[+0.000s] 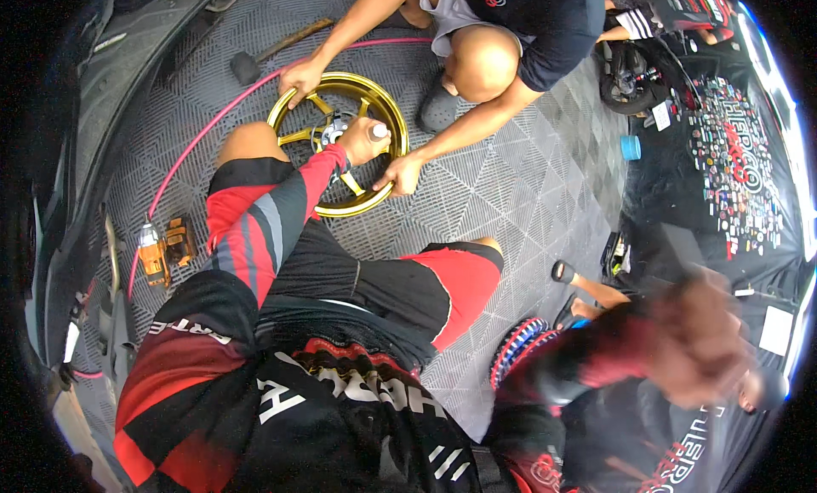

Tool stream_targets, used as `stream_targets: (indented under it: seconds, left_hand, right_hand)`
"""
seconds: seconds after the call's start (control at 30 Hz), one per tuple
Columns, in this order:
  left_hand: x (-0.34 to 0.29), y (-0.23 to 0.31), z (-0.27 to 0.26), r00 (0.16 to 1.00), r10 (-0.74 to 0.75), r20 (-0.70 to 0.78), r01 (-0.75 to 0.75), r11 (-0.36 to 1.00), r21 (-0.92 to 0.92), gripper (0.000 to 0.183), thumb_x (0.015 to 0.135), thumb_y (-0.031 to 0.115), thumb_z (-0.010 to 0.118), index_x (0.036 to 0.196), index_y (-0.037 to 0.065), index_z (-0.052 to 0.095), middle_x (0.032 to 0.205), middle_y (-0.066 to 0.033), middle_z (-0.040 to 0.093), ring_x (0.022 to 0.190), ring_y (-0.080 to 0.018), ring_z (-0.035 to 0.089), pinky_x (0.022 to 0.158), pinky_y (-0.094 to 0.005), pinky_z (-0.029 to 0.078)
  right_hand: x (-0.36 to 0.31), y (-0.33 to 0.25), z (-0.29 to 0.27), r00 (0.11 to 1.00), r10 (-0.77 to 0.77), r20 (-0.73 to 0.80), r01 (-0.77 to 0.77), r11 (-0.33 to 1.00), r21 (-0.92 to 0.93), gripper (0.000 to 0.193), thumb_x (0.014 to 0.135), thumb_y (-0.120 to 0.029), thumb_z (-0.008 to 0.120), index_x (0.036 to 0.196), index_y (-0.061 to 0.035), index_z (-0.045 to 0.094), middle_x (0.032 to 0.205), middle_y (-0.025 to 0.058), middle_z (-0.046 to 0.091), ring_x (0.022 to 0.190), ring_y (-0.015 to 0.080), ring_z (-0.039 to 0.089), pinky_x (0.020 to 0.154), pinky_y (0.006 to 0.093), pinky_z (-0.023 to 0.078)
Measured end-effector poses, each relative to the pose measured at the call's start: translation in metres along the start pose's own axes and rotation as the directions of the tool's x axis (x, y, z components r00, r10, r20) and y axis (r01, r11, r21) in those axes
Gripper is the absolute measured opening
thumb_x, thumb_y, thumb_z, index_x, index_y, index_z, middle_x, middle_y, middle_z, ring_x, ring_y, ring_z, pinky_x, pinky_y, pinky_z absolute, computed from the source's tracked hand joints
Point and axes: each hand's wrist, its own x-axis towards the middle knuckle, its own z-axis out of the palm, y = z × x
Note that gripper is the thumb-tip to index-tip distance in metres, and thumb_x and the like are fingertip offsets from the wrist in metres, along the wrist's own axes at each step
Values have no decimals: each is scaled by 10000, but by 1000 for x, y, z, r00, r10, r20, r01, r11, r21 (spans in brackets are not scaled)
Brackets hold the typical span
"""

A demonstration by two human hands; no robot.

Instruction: Repair a motorcycle wheel hub by using a hammer and metal rod to seat or remove a component.

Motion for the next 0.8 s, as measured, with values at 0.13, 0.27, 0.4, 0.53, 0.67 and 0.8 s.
stream_targets:
  seconds: [0.13, 0.27, 0.4, 0.53, 0.67, 0.8]
  left_hand:
    - [8, -12, 13, 995, -85, -46, 80, 990, -113, 196, 745, 225, 608, 731, 34, 652, 672, -194, 623, 638, -369, 629, 584, -428, 501]
    - [20, -11, -5, 980, -5, -199, -4, 999, -45, 113, 753, 132, 629, 759, 20, 635, 663, -127, 646, 609, -168, 625, 566, -345, 479]
    - [1, 0, 12, 970, -62, -236, 58, 998, -24, 163, 756, 152, 643, 683, 14, 599, 651, -167, 618, 604, -284, 641, 544, -379, 481]
    - [-3, 7, 7, 970, -39, -239, 26, 998, -61, 182, 749, 181, 649, 675, 24, 594, 650, -185, 606, 637, -354, 626, 553, -421, 477]
    - [-4, 9, 6, 977, -16, -212, 42, 992, 116, 176, 755, 189, 639, 688, 30, 606, 669, -190, 614, 664, -378, 619, 574, -442, 484]
    - [-2, 15, 12, 978, -62, -201, 69, 997, 28, 204, 745, 223, 625, 697, 24, 620, 674, -192, 622, 674, -382, 626, 609, -439, 503]
  right_hand:
    - [-229, -28, 133, 88, 858, 506, -503, 477, -721, 185, 865, -216, 581, 906, -38, 552, 637, 62, 548, 530, 182, 491, 519, 337, 420]
    - [-225, 3, 157, 341, 476, 811, -928, 311, 207, 285, 835, -176, 598, 587, -71, 501, 445, -10, 399, 341, 124, 351, 350, 279, 274]
    - [-152, -35, 127, 173, 421, 890, -981, 153, 118, 265, 864, -119, 547, 611, -78, 479, 440, -18, 364, 312, 68, 305, 295, 247, 206]
    - [-182, -41, 137, 58, 484, 873, -996, 94, 14, 240, 845, -133, 574, 629, -74, 487, 442, -18, 354, 312, 79, 304, 294, 254, 213]
    - [-206, -37, 155, -253, 370, 894, -958, 35, -285, 280, 829, -156, 581, 586, -79, 466, 440, -17, 346, 310, 93, 305, 300, 284, 201]
    - [-185, 1, 151, 176, 381, 908, -758, 641, -122, 229, 784, -146, 590, 596, -71, 482, 445, 48, 389, 385, 186, 427, 365, 365, 308]
